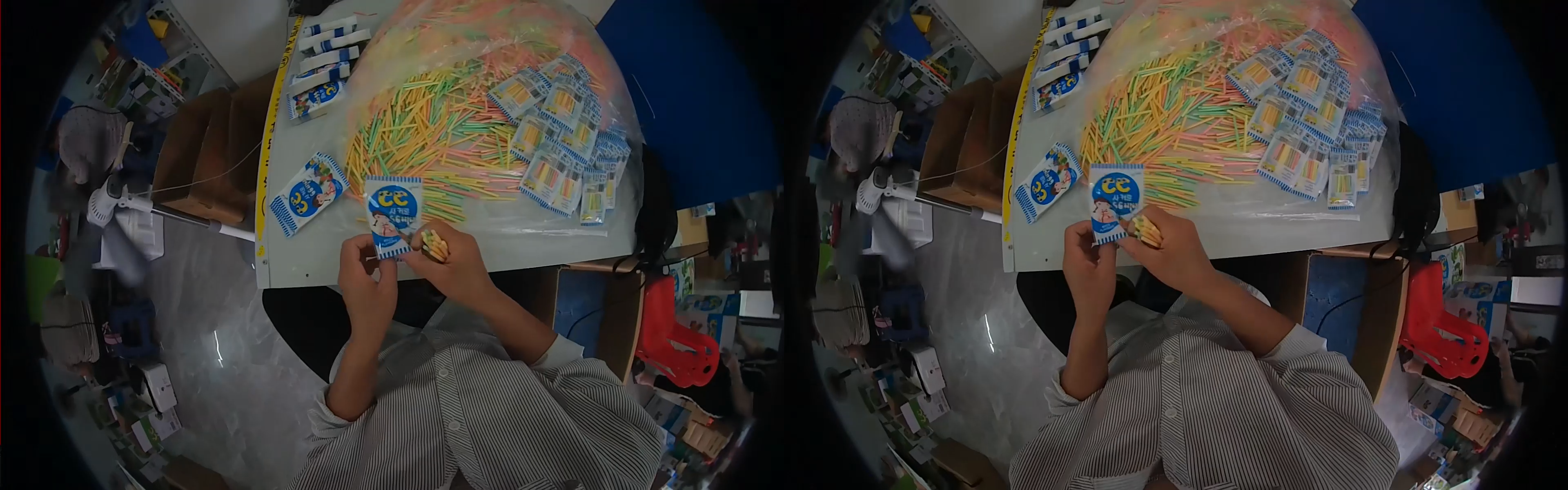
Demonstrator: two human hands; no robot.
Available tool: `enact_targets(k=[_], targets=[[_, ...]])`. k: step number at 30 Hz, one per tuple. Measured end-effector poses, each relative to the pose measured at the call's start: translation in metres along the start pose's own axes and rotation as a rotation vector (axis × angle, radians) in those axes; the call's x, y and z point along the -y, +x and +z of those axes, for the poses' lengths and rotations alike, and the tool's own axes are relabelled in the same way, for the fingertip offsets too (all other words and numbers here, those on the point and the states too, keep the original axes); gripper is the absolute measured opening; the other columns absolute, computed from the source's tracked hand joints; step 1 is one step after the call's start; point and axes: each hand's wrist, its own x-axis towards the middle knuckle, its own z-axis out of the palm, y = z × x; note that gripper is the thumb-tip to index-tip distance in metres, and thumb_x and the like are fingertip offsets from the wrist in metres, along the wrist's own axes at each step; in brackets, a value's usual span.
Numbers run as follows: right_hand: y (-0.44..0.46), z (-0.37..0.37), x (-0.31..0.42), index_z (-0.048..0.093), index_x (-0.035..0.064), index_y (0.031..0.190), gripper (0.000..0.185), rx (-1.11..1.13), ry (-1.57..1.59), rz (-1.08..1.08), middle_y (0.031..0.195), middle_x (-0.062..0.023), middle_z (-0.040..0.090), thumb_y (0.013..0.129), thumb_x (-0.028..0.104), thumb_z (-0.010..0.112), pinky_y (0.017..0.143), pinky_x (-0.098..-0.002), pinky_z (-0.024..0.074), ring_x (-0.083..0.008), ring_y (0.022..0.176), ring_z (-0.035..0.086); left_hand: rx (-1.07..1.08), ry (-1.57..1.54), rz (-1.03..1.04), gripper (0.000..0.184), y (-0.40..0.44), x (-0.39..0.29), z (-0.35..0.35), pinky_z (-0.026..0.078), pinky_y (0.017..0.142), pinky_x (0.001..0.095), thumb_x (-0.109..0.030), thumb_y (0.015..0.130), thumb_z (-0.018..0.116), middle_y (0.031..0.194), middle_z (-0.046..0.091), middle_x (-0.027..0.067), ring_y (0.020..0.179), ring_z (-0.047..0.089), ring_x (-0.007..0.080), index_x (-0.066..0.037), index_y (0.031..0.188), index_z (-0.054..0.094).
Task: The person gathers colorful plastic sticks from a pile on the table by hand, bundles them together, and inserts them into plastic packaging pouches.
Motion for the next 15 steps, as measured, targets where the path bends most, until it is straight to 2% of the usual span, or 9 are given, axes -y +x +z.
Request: enact_targets(k=[1, 2, 5, 8, 10, 11, 13, 14, 15], targets=[[0.001, 0.000, 0.001, 0.050, 0.0028, 0.078, 0.014, 0.008, 0.132, 0.187, 0.068, -0.0073, 0.053, 0.068, 0.002, 0.060, 0.050, -0.0238, 0.0401, -0.0125, 0.055, 0.051, 0.015, 0.178, 0.051, 0.025, 0.000, -0.003, 0.000, 0.046, 0.059, 0.0259, 0.001, 0.071, 0.055, 0.079, 0.050, 0.0094, 0.068, 0.055, 0.0154, 0.000, 0.092, 0.042], [0.001, 0.000, 0.001, 0.050, 0.0028, 0.078, 0.014, -0.009, 0.124, 0.189, 0.068, -0.0073, 0.053, 0.068, 0.002, 0.060, 0.050, -0.0238, 0.0401, -0.0125, 0.055, 0.051, 0.030, 0.354, 0.108, 0.026, 0.000, -0.007, 0.001, 0.046, 0.058, 0.0261, 0.001, 0.069, 0.056, 0.078, 0.051, 0.0091, 0.067, 0.055, 0.0157, 0.000, 0.092, 0.043], [0.003, -0.003, 0.000, 0.047, -0.0016, 0.079, 0.020, -0.117, -0.013, 0.092, 0.066, -0.0135, 0.052, 0.068, 0.010, 0.059, 0.051, -0.0289, 0.0406, -0.0221, 0.056, 0.051, 0.061, 0.543, 0.124, 0.031, -0.003, -0.015, 0.006, 0.046, 0.056, 0.0261, 0.002, 0.067, 0.058, 0.076, 0.053, 0.0081, 0.064, 0.056, 0.0175, -0.002, 0.095, 0.044], [0.010, -0.007, -0.005, 0.046, -0.0012, 0.079, 0.021, -0.139, 0.023, 0.092, 0.066, -0.0137, 0.051, 0.068, 0.010, 0.060, 0.052, -0.0297, 0.0408, -0.0216, 0.056, 0.052, 0.024, 0.507, 0.233, 0.032, 0.001, -0.018, 0.010, 0.046, 0.055, 0.0254, 0.002, 0.066, 0.058, 0.075, 0.054, 0.0074, 0.061, 0.056, 0.0168, -0.002, 0.096, 0.048], [0.014, -0.011, -0.007, 0.049, 0.0023, 0.081, 0.010, -0.062, 0.040, 0.210, 0.067, -0.0053, 0.052, 0.073, 0.006, 0.055, 0.053, -0.0225, 0.0397, -0.0076, 0.059, 0.048, 0.065, 0.539, 0.338, 0.030, 0.005, -0.018, 0.007, 0.046, 0.053, 0.0248, 0.001, 0.067, 0.059, 0.073, 0.054, 0.0074, 0.059, 0.056, 0.0159, -0.002, 0.096, 0.051], [0.017, -0.012, -0.010, 0.049, 0.0023, 0.081, 0.010, -0.052, 0.049, 0.207, 0.067, -0.0053, 0.052, 0.073, 0.006, 0.055, 0.053, -0.0225, 0.0397, -0.0076, 0.059, 0.048, 0.116, 0.566, 0.444, 0.028, 0.007, -0.017, 0.005, 0.046, 0.052, 0.0243, 0.001, 0.068, 0.059, 0.072, 0.054, 0.0074, 0.058, 0.056, 0.0149, -0.003, 0.095, 0.053], [0.020, -0.013, -0.014, 0.047, -0.0009, 0.080, 0.021, 0.020, 0.128, 0.212, 0.066, -0.0121, 0.051, 0.070, 0.011, 0.060, 0.054, -0.0290, 0.0407, -0.0193, 0.057, 0.051, 0.052, 0.499, 0.410, 0.024, 0.010, -0.011, 0.003, 0.045, 0.051, 0.0238, 0.001, 0.068, 0.059, 0.071, 0.054, 0.0074, 0.056, 0.056, 0.0142, -0.003, 0.092, 0.056], [0.020, -0.017, -0.013, 0.047, -0.0009, 0.080, 0.021, 0.031, 0.134, 0.208, 0.066, -0.0121, 0.051, 0.070, 0.011, 0.060, 0.054, -0.0290, 0.0407, -0.0193, 0.057, 0.051, -0.005, 0.422, 0.381, 0.021, 0.011, -0.010, 0.003, 0.045, 0.050, 0.0233, 0.001, 0.069, 0.058, 0.070, 0.054, 0.0075, 0.055, 0.055, 0.0134, -0.003, 0.089, 0.058], [0.020, -0.022, -0.010, 0.049, 0.0006, 0.084, 0.017, 0.104, 0.124, 0.196, 0.068, -0.0083, 0.051, 0.074, 0.011, 0.058, 0.054, -0.0264, 0.0400, -0.0140, 0.059, 0.049, -0.017, 0.429, 0.381, 0.021, 0.012, -0.011, 0.003, 0.045, 0.050, 0.0233, 0.001, 0.069, 0.058, 0.070, 0.054, 0.0075, 0.055, 0.055, 0.0134, -0.003, 0.089, 0.058]])
